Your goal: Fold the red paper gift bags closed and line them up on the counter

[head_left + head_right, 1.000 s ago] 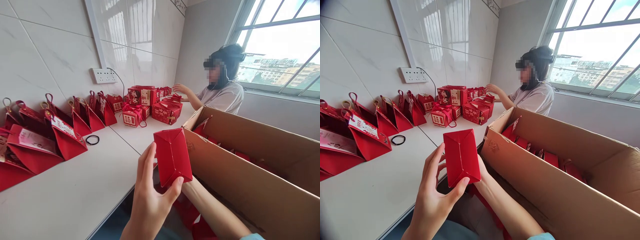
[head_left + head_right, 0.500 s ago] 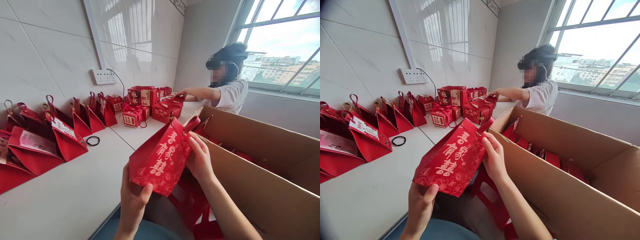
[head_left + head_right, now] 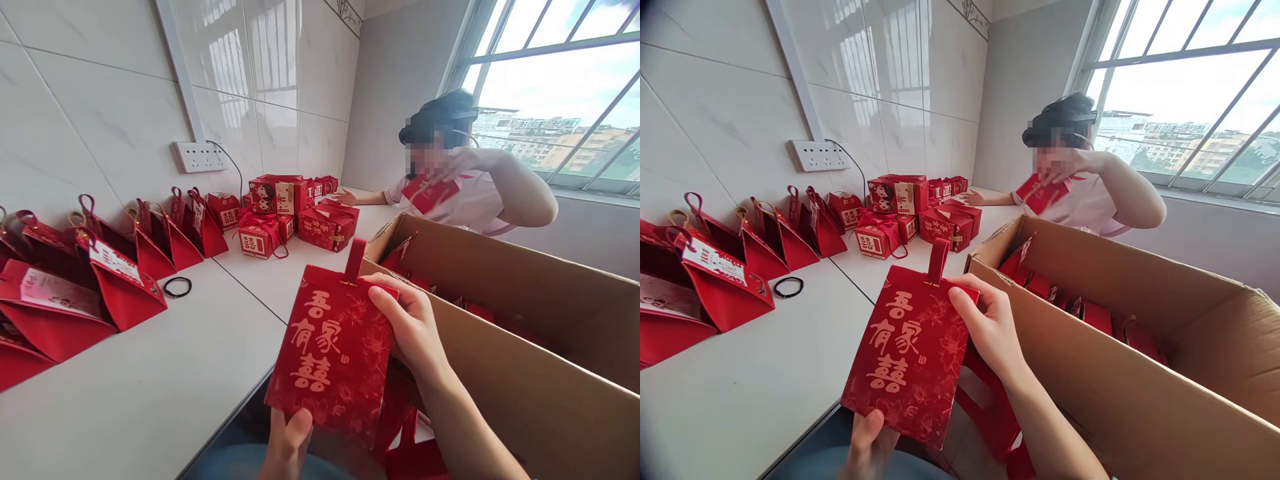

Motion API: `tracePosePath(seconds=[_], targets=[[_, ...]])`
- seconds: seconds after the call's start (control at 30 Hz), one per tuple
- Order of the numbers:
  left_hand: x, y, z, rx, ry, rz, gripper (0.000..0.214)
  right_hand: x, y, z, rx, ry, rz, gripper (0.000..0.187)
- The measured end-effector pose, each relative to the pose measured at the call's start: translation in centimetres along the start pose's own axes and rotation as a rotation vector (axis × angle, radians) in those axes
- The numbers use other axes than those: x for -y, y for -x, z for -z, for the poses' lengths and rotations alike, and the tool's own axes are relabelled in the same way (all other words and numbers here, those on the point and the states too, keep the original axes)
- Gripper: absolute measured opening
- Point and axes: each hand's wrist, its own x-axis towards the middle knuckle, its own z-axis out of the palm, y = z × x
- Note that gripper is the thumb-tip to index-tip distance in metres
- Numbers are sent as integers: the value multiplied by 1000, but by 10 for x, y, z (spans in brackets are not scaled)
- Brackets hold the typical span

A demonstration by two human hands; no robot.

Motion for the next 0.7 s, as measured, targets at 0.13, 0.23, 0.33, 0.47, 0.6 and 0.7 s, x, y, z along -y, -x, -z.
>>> tracePosePath(seconds=[0.13,0.23,0.33,0.47,0.6,0.7], targets=[[10,0,-2,0,-197,-117,98,3,0,2,-7,10,-4,20],[12,-2,-7,-13,-238,-159,102,3,1,3,17,-22,-15,20],[7,-2,-14,33,-269,-154,104,4,1,4,29,-14,-21,20],[3,-2,-11,80,-223,-107,101,5,1,5,36,27,-6,23],[3,-15,6,183,-52,86,80,4,3,10,222,24,121,39],[0,-32,15,410,28,257,82,0,8,19,392,86,326,50]])
